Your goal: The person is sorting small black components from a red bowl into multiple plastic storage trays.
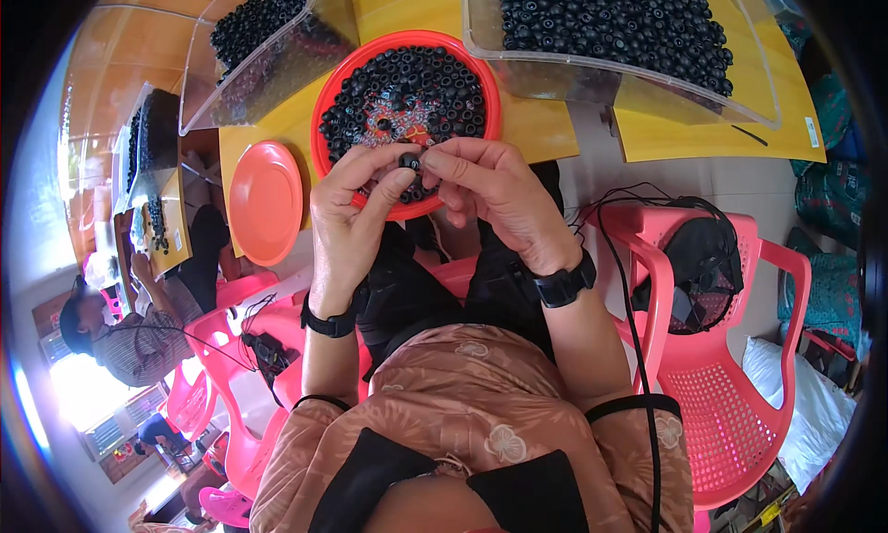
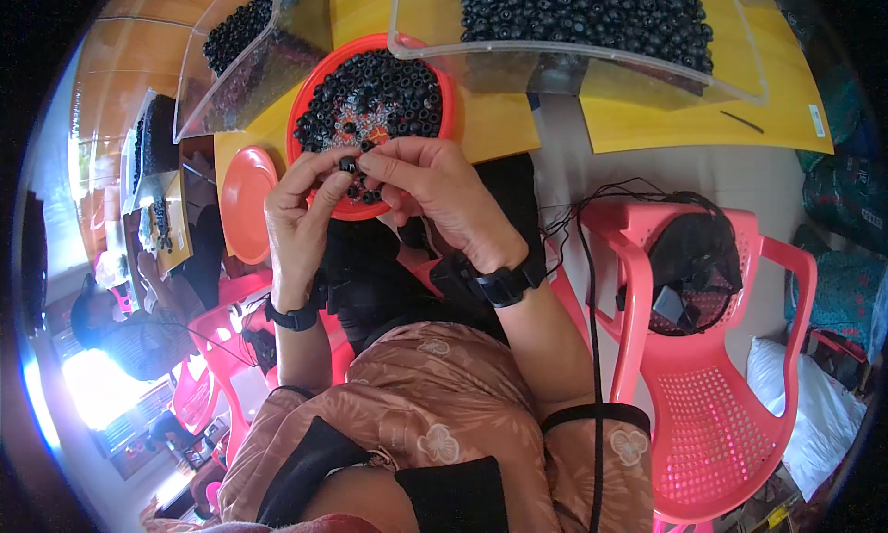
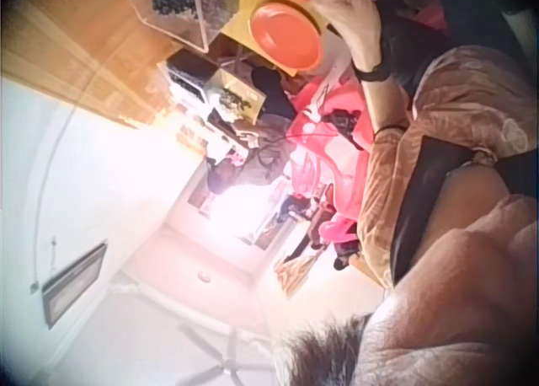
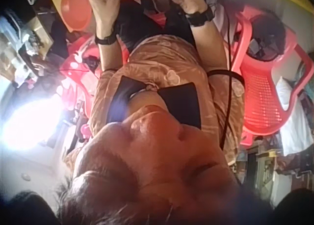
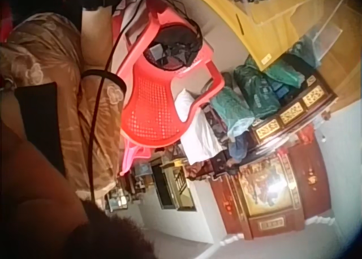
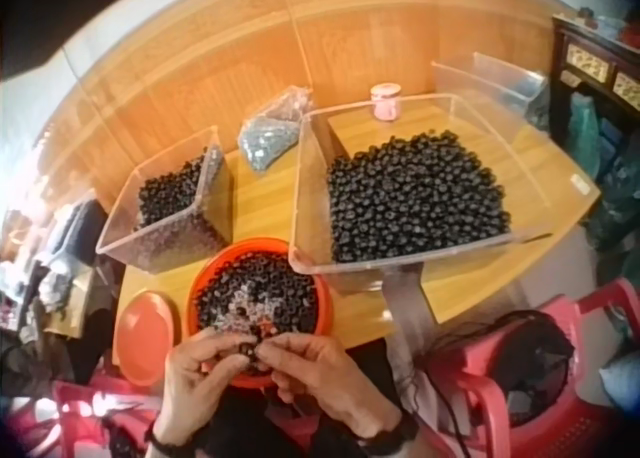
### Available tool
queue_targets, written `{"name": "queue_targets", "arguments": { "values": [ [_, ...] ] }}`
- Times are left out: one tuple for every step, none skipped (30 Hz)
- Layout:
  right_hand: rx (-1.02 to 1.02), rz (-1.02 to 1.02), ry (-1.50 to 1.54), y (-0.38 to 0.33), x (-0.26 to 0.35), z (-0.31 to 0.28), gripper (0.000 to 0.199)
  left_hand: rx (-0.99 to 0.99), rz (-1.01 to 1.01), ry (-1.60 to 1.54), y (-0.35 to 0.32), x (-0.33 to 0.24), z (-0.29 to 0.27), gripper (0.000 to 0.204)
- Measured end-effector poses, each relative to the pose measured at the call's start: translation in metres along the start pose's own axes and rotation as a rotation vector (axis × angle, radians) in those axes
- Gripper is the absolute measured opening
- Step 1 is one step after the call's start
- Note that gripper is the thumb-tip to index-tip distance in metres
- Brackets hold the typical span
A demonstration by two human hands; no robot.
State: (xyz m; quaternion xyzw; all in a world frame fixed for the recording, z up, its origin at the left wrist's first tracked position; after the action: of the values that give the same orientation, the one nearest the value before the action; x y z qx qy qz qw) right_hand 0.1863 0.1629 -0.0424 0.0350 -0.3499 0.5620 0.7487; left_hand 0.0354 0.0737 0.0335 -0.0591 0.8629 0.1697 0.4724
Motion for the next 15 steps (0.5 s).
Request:
{"name": "queue_targets", "arguments": {
  "values": [
    [0.0, 0.0, 0.001, -0.0005, -0.0002, 0.0007, 0.022, -0.003, 0.004, -0.006, -0.0001, -0.0009, 0.0004, 0.025],
    [-0.005, 0.004, 0.009, -0.001, 0.0, 0.0018, 0.021, -0.003, 0.004, -0.006, 0.0002, -0.0017, 0.0006, 0.025],
    [-0.009, 0.008, 0.017, -0.0013, 0.0003, 0.0024, 0.021, 0.006, 0.003, 0.002, 0.0005, -0.0026, 0.001, 0.025],
    [-0.009, 0.008, 0.018, -0.0014, 0.0007, 0.0024, 0.021, 0.015, 0.002, 0.01, 0.0006, -0.0031, 0.0013, 0.024],
    [-0.007, 0.01, 0.021, -0.0017, 0.0011, 0.0022, 0.02, 0.016, 0.002, 0.01, 0.0006, -0.0034, 0.0011, 0.024],
    [-0.005, 0.012, 0.024, -0.0018, 0.0014, 0.002, 0.019, 0.019, 0.01, 0.025, 0.0007, -0.0038, 0.0009, 0.024],
    [-0.005, 0.012, 0.024, -0.0016, 0.0013, 0.0016, 0.019, 0.023, 0.018, 0.039, 0.0007, -0.0043, 0.001, 0.024],
    [-0.003, 0.011, 0.034, -0.0012, 0.001, 0.0011, 0.018, 0.023, 0.018, 0.039, 0.0006, -0.0043, 0.0011, 0.024],
    [0.0, 0.011, 0.043, -0.001, 0.0006, 0.0008, 0.016, 0.025, 0.012, 0.032, 0.0005, -0.004, 0.0015, 0.024],
    [-0.001, 0.01, 0.043, -0.0008, 0.0001, 0.0006, 0.016, 0.028, 0.007, 0.024, 0.0005, -0.0039, 0.0018, 0.024],
    [0.01, -0.003, 0.053, -0.0004, -0.0007, 0.0012, 0.016, 0.028, 0.007, 0.024, 0.0003, -0.0043, 0.0022, 0.024],
    [0.02, -0.016, 0.062, -0.0002, -0.0011, 0.002, 0.015, 0.026, 0.003, 0.015, 0.0004, -0.0051, 0.0031, 0.024],
    [0.02, -0.016, 0.063, 0.0, -0.0019, 0.0027, 0.015, 0.025, 0.0, 0.005, 0.0004, -0.0054, 0.004, 0.024],
    [0.011, -0.019, 0.062, 0.0, -0.0021, 0.0035, 0.015, 0.024, 0.0, 0.005, 0.0004, -0.0053, 0.0047, 0.024],
    [0.002, -0.023, 0.06, 0.0, -0.0022, 0.0042, 0.015, 0.027, -0.004, 0.007, 0.0005, -0.0045, 0.0056, 0.024]
  ]
}}
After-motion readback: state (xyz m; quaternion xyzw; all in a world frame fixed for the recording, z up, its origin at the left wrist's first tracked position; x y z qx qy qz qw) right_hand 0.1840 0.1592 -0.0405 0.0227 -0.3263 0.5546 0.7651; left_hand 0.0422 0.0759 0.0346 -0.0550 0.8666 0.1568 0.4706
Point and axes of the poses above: each hand's wrist, its own y-axis towards the middle knuckle, its own z-axis out of the palm, x = y × z, the point moved 4 cm from there along y, towards the middle knuckle, and after that the axes turned 9 degrees about z, right-handed, at the moved point
